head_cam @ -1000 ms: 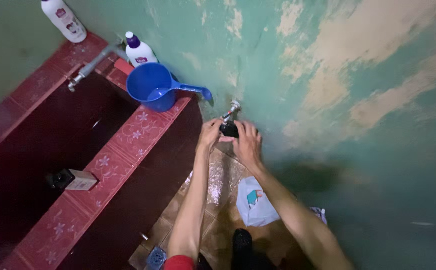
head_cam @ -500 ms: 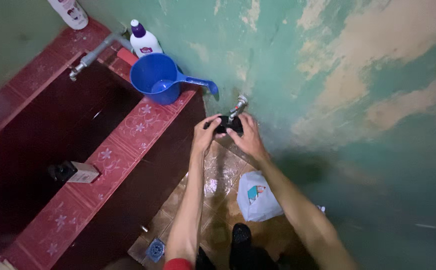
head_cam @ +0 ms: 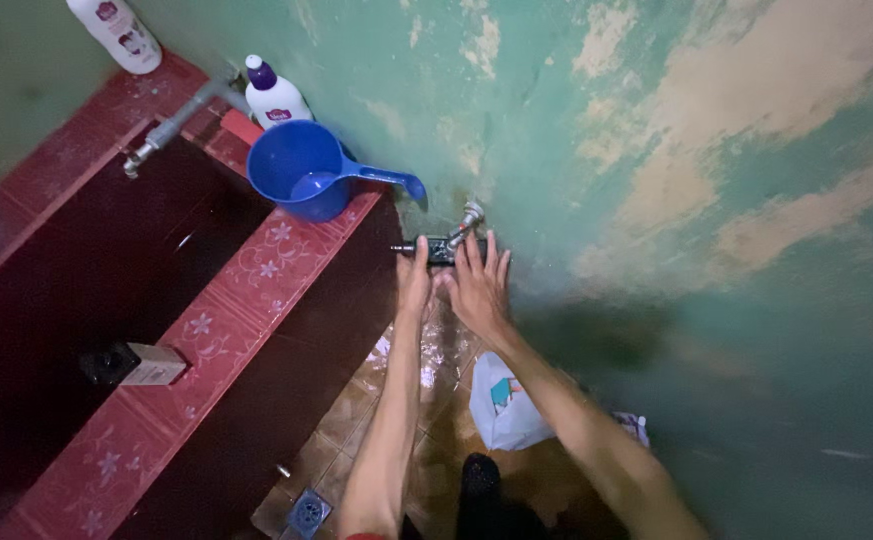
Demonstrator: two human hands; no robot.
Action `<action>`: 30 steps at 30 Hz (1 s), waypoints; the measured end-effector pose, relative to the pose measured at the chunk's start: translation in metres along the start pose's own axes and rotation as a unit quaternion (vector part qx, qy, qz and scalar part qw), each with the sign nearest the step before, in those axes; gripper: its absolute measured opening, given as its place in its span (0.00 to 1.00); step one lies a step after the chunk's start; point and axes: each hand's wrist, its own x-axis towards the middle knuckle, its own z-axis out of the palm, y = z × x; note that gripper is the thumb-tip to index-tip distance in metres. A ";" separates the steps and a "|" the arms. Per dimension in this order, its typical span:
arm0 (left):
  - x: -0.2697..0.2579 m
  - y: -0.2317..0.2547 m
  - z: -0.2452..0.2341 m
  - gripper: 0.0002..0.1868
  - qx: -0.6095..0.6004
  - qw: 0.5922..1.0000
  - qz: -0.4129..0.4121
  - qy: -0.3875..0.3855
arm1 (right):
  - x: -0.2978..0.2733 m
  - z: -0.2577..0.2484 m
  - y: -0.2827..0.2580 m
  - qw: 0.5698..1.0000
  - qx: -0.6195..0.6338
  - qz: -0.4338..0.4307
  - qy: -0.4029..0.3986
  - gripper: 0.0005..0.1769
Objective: The person organizes various toiletries and personal care items in a bathroom. They place toothbrushes and toothpaste into a plastic bag, then fill two dark pump bottles with water from a tap and wipe them with a sponge.
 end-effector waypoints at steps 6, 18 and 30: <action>-0.006 0.013 0.013 0.31 -0.038 0.997 -0.060 0.023 | -0.013 -0.019 0.021 0.996 0.063 -0.063 0.004 0.38; 0.011 -0.040 -0.007 0.19 -0.107 0.993 -0.031 -0.043 | -0.052 0.038 0.039 0.874 0.478 0.076 0.033 0.30; -0.007 -0.035 0.004 0.18 0.050 0.981 -0.178 -0.060 | -0.070 0.054 0.080 0.629 0.697 0.323 -0.120 0.28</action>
